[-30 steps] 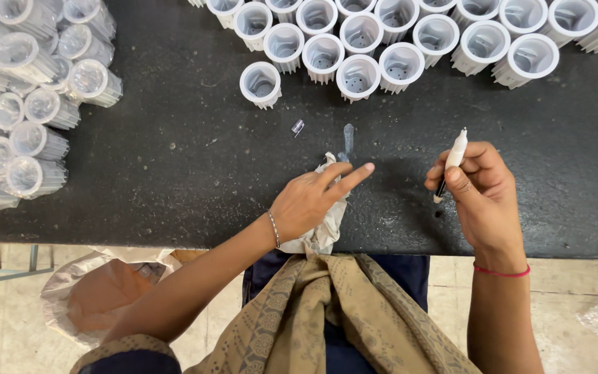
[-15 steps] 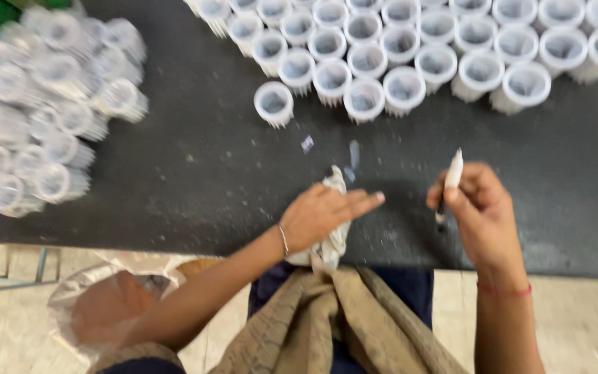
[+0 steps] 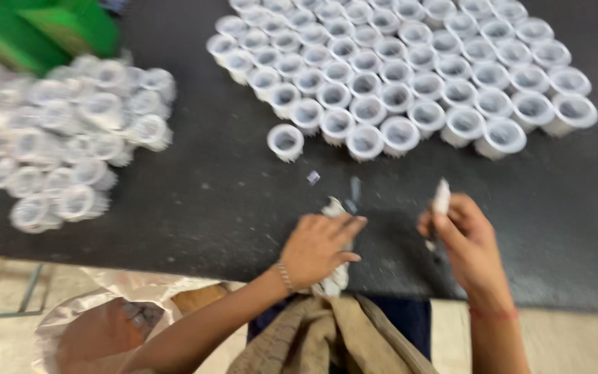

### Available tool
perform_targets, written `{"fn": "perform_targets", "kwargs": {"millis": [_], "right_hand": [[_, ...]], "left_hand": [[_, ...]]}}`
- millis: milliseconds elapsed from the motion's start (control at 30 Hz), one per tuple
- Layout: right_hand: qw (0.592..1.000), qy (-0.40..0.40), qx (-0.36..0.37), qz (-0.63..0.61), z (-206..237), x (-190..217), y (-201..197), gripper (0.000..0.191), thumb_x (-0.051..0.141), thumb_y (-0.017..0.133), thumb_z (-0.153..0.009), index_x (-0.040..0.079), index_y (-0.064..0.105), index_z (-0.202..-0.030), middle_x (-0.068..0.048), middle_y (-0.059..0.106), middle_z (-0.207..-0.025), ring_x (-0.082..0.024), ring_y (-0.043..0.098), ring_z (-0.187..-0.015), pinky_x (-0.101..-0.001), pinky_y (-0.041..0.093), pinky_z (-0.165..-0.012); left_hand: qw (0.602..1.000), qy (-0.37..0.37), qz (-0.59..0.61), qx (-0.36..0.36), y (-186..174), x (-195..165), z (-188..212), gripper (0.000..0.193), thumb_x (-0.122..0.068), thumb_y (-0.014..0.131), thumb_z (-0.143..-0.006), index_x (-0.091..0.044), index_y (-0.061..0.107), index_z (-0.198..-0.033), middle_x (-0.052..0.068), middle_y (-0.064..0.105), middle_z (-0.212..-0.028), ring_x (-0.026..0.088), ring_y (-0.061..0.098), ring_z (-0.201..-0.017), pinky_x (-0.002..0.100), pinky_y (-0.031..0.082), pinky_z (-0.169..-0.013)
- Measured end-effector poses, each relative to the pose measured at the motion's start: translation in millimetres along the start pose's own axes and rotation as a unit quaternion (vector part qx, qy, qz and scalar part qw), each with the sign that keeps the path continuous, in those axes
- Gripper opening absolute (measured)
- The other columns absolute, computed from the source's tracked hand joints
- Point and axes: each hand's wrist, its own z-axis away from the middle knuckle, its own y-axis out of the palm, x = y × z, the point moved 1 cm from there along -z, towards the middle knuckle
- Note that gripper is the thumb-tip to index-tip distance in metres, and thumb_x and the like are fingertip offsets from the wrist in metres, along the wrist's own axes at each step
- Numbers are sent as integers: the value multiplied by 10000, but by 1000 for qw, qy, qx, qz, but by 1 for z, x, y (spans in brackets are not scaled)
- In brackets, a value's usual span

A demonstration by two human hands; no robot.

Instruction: The person wipes a marker with a cloth, then picks up white plastic lamp holder parts one at a time and writes on each with the marker, placing the marked parts into rows on the workbench.

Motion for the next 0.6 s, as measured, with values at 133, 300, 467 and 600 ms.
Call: {"fn": "perform_targets", "kwargs": {"millis": [133,300,467,600], "right_hand": [[999,34,17,-30,-10,-7,14,183,103,612,-1020,25,598,-1185,-79,693,-1012,-159,656,-922,-315,531,-834],[993,70,42,-82,-23,-15,41,156,122,584,-1060,22,602,-1178,-50,679,-1024,-140,652,-943,-312,536,-864],[987,119,50,-99,-30,-27,64,205,170,569,-1066,22,621,-1197,-46,682,-1005,-133,650,-907,-305,535,-844],[981,150,52,-112,-29,-38,78,241,199,567,-1071,11,630,-1207,-51,683,-1000,-135,649,-892,-303,535,-834]], "left_hand": [[997,-39,-35,-59,-7,1,23,563,-387,644,-877,-95,555,-1349,161,502,-1457,368,453,-1279,526,367,-1042],[991,-107,61,-52,-3,20,33,494,-65,592,-878,-76,580,-1372,130,515,-1490,356,473,-1334,464,401,-1092],[986,-141,75,-55,5,46,25,485,52,621,-766,-100,638,-1226,104,585,-1264,355,544,-1140,462,453,-988],[972,-169,125,-104,7,64,23,431,96,602,-797,-101,641,-1178,118,606,-1145,367,555,-1069,466,471,-936]]}}
